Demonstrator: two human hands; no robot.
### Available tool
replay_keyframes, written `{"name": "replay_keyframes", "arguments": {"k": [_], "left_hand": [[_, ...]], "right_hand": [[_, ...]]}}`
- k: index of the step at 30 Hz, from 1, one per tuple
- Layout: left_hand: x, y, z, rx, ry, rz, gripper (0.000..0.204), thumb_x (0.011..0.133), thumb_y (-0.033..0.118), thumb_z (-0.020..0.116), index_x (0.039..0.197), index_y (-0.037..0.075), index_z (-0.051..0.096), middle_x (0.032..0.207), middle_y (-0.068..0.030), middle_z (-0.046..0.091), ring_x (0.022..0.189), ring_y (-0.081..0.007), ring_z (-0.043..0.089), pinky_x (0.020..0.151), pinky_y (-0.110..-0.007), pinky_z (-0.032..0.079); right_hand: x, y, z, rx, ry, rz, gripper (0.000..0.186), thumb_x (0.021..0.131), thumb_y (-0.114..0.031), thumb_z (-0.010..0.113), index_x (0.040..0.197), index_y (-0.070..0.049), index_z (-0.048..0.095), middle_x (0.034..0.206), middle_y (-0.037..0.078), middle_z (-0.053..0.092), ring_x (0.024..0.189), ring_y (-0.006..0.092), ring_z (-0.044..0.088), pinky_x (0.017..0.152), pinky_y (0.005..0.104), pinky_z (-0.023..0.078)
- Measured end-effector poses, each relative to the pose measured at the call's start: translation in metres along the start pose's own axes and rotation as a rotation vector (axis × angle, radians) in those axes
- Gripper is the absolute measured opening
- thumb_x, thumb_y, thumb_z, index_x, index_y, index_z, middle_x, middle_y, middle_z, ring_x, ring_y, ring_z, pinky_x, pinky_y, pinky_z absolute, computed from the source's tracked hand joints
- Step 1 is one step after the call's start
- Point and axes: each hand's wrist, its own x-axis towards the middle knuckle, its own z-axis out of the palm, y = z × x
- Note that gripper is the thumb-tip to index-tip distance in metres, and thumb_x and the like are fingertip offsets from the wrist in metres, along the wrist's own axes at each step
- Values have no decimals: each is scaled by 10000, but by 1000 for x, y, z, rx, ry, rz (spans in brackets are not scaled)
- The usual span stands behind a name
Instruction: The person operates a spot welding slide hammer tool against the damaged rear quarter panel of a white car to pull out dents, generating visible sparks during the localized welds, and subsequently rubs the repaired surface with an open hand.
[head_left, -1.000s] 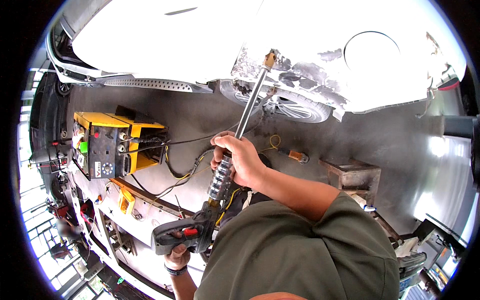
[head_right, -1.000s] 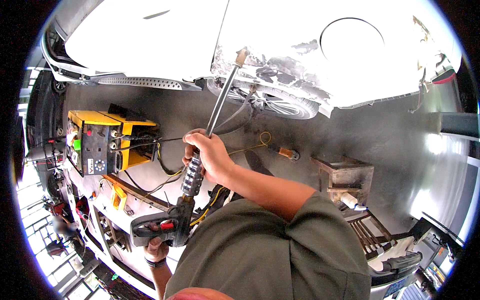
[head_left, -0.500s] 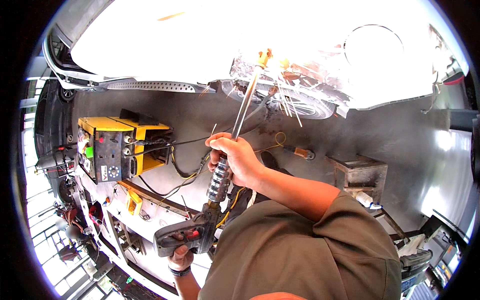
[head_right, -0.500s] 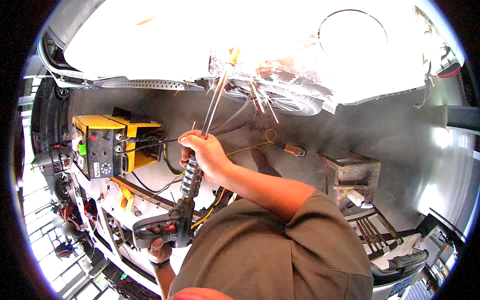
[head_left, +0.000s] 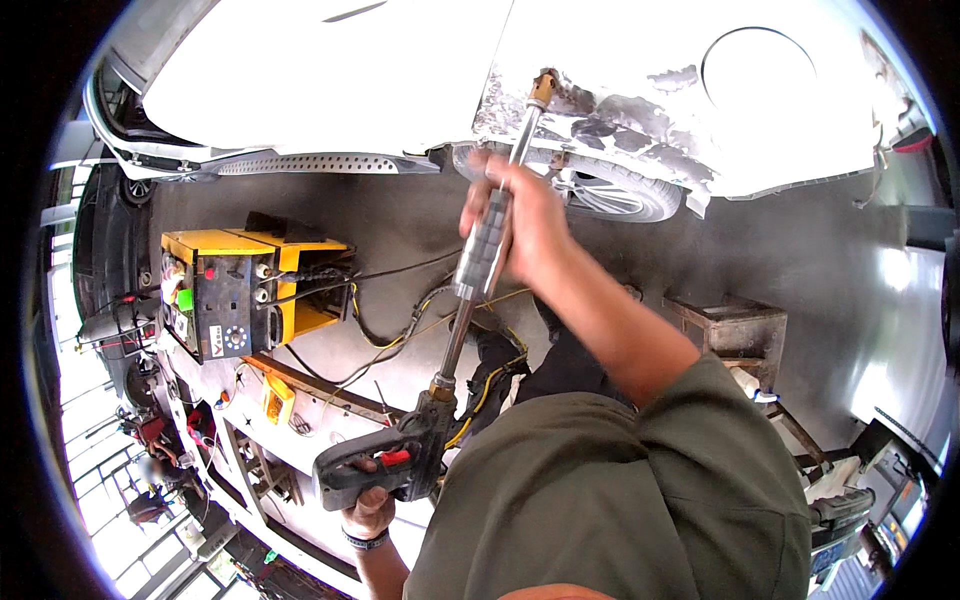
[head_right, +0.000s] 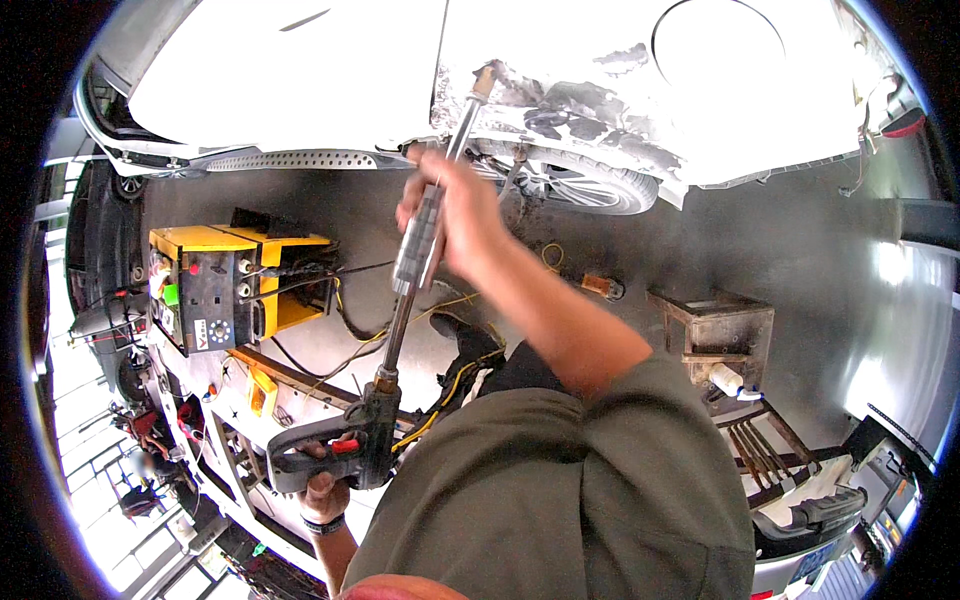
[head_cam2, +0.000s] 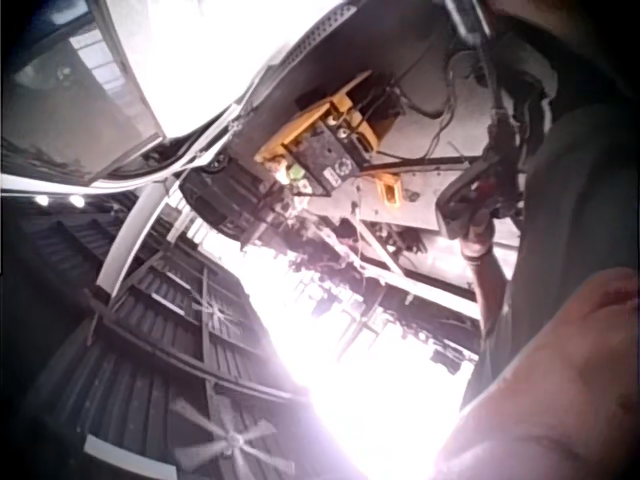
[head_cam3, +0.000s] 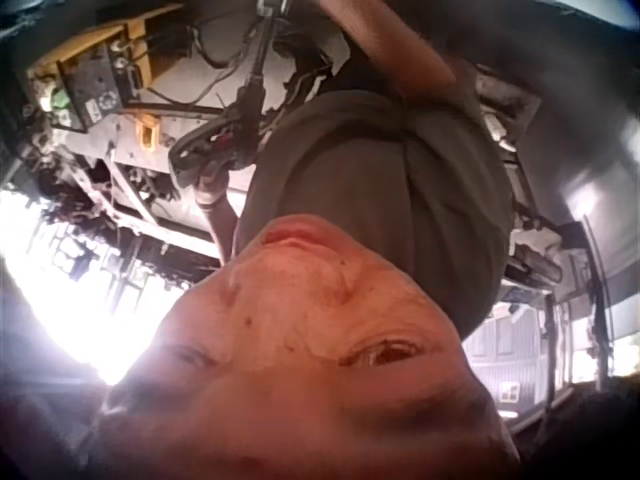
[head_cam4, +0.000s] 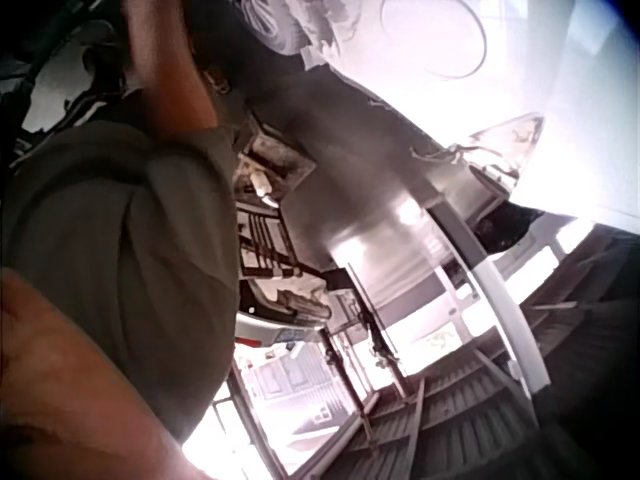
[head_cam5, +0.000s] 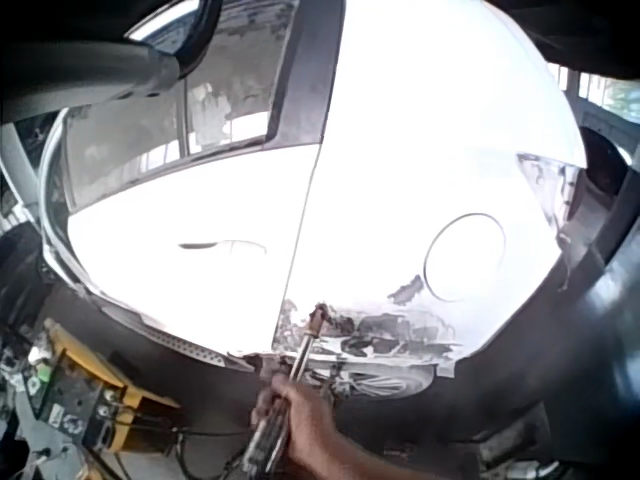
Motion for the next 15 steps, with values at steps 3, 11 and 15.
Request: {"name": "replay_keyframes", "arguments": {"k": [3,11,15], "left_hand": [[-6,5,-23,-32,-7,-20,569,806,106,818,1316,111,565,1176,-22,612,1193,-304,614,1132,-593,435],[-1,9,-45,-41,-48,-69,583,803,24,791,1341,121,588,1151,-45,648,1245,-341,607,1082,-580,489],[4,-1,-46,-86,-34,-54,608,799,30,806,1354,131,578,1164,-36,650,1225,-384,613,1069,-603,491]], "right_hand": [[-59,81,1,158,-89,76,163,961,-197,639,1009,-49,590,731,68,596,637,205,614,634,370,540],[-63,92,3,87,38,248,117,918,-151,648,953,-55,591,748,55,593,668,173,576,682,368,541],[-48,69,14,44,-40,203,114,926,-158,641,953,-60,588,741,51,585,651,164,567,681,367,548]]}}
